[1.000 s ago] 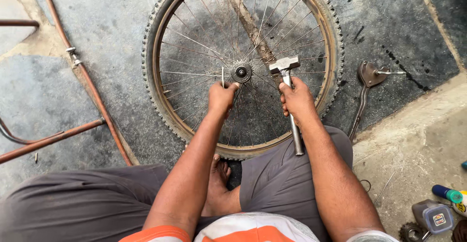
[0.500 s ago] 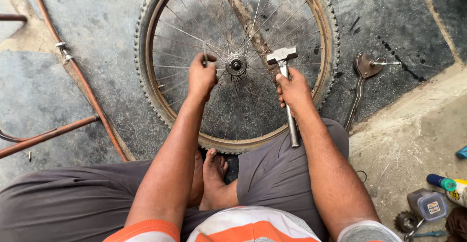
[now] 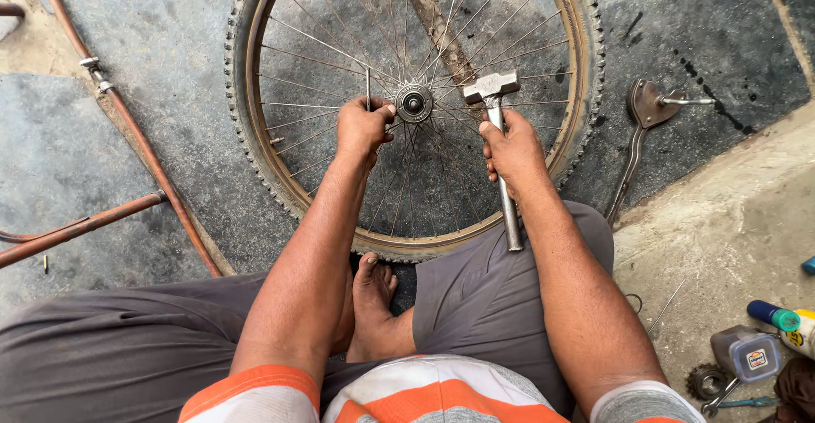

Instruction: The person is repairing a bicycle wheel by adjusting the hub and spokes. They use a hammer to tap components into place, a wrench to tighten nuts, and a rag to clean the hub area. The wheel is lifted and rotated to check alignment and function.

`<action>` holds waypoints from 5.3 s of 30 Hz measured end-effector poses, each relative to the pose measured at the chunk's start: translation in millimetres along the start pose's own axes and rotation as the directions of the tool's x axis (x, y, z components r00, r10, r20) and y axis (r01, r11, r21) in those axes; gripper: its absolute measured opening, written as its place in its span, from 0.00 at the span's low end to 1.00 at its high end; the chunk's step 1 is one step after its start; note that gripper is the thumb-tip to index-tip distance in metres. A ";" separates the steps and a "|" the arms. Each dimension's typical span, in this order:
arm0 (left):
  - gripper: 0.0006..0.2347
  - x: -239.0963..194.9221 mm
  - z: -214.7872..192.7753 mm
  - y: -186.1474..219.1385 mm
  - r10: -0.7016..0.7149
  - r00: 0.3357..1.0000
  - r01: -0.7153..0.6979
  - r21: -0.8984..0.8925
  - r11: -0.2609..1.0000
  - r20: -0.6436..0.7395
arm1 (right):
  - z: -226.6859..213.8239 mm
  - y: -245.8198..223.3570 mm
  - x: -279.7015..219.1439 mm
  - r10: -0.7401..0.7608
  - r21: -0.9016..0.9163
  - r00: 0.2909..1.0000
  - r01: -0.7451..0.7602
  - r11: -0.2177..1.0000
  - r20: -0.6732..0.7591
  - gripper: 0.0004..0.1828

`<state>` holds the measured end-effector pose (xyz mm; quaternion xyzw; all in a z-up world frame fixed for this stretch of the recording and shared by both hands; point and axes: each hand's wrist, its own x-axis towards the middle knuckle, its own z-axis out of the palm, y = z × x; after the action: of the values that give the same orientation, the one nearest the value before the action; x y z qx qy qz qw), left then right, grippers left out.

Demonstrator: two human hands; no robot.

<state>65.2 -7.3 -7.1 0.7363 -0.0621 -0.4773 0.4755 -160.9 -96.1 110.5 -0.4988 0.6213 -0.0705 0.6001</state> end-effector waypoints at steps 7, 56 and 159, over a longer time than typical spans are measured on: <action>0.04 -1.7 2.0 7.4 -0.015 1.000 0.015 -0.013 1.000 -0.004 | 2.8 -4.5 6.0 -0.027 0.025 1.000 0.027 0.999 -0.003 0.12; 0.07 -46.2 29.5 97.4 0.558 0.772 -0.618 0.568 0.543 0.306 | -20.7 -64.3 -20.0 -0.198 -0.157 0.980 0.200 0.967 0.031 0.13; 0.18 -23.7 27.4 30.9 0.101 0.971 -0.075 0.120 0.990 -0.218 | 62.4 -83.3 84.2 -0.081 -0.923 0.951 0.310 0.226 0.300 0.38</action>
<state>42.7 -28.6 29.1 0.8072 -0.0672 -0.3655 0.4586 -47.1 -164.6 93.9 -0.8382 0.4067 0.2950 0.2123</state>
